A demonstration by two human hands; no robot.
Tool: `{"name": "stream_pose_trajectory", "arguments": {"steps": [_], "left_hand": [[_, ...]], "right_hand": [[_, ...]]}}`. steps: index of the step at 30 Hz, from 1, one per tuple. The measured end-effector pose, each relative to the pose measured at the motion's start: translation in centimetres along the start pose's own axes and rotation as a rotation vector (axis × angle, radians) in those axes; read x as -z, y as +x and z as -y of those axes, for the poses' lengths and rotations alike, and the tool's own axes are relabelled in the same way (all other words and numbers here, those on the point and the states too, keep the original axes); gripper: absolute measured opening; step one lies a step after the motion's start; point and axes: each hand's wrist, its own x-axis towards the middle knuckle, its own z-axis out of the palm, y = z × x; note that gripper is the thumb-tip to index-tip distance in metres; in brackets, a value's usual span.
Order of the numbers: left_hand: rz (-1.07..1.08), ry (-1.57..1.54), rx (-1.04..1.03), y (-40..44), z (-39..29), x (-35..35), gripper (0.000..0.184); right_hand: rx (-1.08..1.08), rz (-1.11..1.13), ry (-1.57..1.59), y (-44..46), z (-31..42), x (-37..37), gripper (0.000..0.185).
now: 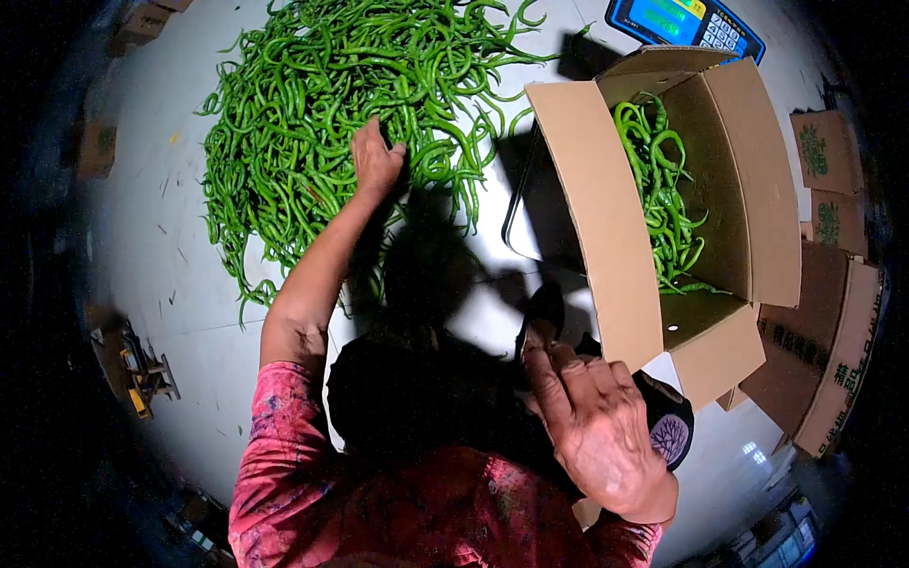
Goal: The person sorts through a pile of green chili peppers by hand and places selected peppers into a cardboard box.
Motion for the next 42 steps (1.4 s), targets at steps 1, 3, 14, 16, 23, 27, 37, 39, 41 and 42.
{"name": "stream_pose_trajectory", "arguments": {"steps": [1,3,14,16,23,27,37,39,41,42], "left_hand": [[-0.034,0.027,-0.052,1.0,-0.1,-0.1,0.064],[-0.037,0.065,-0.06,3.2,-0.5,-0.8,0.066],[0.487,0.372,0.578,13.3,-3.0,-4.6,0.096],[0.501,0.254,0.623,14.1,-3.8,-4.2,0.098],[0.397,0.334,0.664,12.2,-3.7,-8.1,0.125],[0.298,0.321,0.666,12.1,-3.5,-9.1,0.125],[0.233,0.346,0.56,11.6,-2.4,-9.7,0.119],[0.244,0.313,0.564,11.9,-2.4,-9.8,0.116],[0.256,0.329,0.548,12.0,-2.1,-9.8,0.114],[0.26,0.339,0.539,12.1,-2.0,-9.5,0.114]], "right_hand": [[-0.004,-0.005,0.013,0.0,-0.1,0.1,0.059],[-0.004,-0.011,0.023,0.0,-0.4,0.1,0.063],[-0.036,0.031,0.041,0.6,-1.1,0.7,0.054],[-0.026,0.043,0.027,0.8,-1.5,0.6,0.053],[-0.068,0.076,0.04,1.3,-2.2,0.1,0.052],[-0.08,0.093,0.077,2.6,-2.1,0.4,0.05],[-0.155,0.177,0.072,4.3,-1.4,0.2,0.055],[-0.114,0.166,0.029,4.5,-1.5,0.1,0.055],[-0.11,0.165,0.033,4.4,-1.4,0.1,0.056],[-0.127,0.168,0.056,4.5,-1.4,0.1,0.056]]}}
